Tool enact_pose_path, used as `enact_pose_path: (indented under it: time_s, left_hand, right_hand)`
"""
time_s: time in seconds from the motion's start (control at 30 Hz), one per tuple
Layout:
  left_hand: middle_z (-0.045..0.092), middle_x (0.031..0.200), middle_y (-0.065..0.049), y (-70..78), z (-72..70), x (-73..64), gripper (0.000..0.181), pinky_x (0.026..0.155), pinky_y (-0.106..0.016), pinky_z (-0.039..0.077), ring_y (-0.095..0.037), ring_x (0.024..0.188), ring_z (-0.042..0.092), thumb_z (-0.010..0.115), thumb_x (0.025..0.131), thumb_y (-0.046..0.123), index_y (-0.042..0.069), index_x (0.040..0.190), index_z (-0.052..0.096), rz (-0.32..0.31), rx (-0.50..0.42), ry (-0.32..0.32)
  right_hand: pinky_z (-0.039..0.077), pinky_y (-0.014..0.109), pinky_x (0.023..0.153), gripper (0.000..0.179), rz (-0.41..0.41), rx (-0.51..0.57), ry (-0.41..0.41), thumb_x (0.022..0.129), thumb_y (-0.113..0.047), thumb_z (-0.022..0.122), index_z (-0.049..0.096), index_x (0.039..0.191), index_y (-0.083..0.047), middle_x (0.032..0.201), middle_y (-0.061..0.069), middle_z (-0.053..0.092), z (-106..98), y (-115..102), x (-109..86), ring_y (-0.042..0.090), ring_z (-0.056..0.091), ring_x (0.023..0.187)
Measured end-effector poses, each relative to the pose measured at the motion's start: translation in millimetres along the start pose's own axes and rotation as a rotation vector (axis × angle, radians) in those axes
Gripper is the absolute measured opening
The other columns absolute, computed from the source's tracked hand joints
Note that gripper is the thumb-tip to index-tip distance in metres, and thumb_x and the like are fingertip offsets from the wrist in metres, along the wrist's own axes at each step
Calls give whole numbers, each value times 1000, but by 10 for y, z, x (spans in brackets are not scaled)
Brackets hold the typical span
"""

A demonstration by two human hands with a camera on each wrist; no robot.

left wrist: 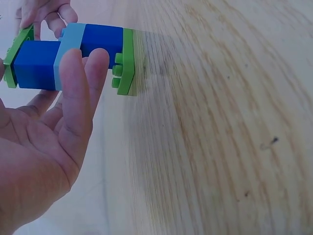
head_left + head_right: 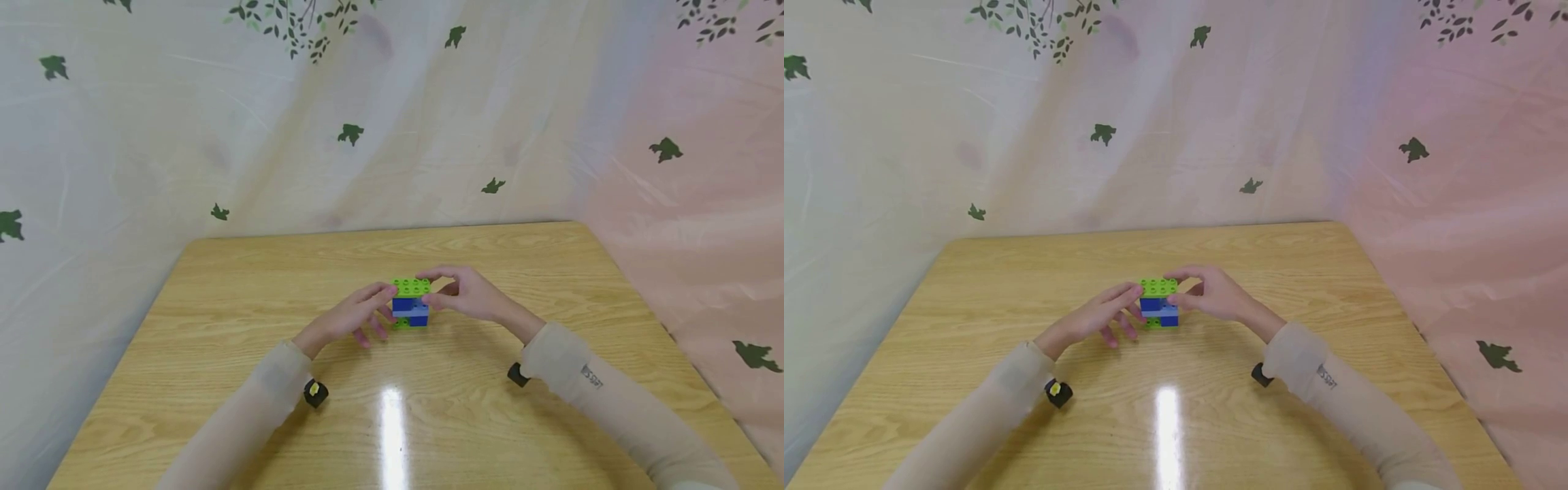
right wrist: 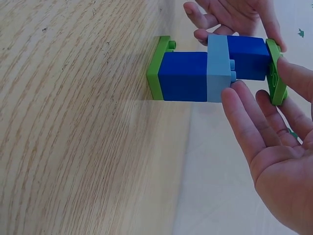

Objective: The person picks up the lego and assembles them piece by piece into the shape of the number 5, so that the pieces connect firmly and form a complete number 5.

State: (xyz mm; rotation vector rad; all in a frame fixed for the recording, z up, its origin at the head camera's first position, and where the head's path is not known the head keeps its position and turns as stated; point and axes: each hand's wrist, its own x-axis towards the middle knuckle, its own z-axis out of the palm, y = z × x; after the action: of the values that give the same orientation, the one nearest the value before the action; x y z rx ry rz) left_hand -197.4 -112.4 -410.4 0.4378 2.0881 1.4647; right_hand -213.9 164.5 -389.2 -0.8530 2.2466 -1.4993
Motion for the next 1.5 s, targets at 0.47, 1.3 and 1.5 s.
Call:
enact_pose_path:
  time_s: [0.47, 1.3, 1.5]
  left_hand:
    - [62, 120, -21, 11, 19, -7, 64, 55, -38, 58, -33, 88, 70, 38, 101, 68, 17, 140, 48, -5, -9, 5]
    - [60, 120, -23, -11, 19, 30, 56, 50, -31, 54, -34, 86, 68, 42, 102, 65, 17, 131, 48, -12, -65, -10]
    - [60, 119, -22, -29, 24, 31, 56, 50, -31, 54, -31, 84, 67, 42, 101, 65, 17, 130, 48, -11, -70, -9]
  right_hand:
    - [60, 47, 82, 48, 1, -13, -8, 96, -16, 74, 58, 139, -4, 129, 20, 57, -1, 22, -1, 43, 72, 95]
    - [60, 43, 80, 43, 14, -67, 25, 97, -17, 72, 62, 136, -4, 113, 14, 64, 10, 34, 7, 42, 71, 91]
    - [60, 36, 81, 44, 17, -91, 21, 95, -18, 74, 63, 136, -5, 109, 13, 65, 10, 11, 9, 38, 72, 94]
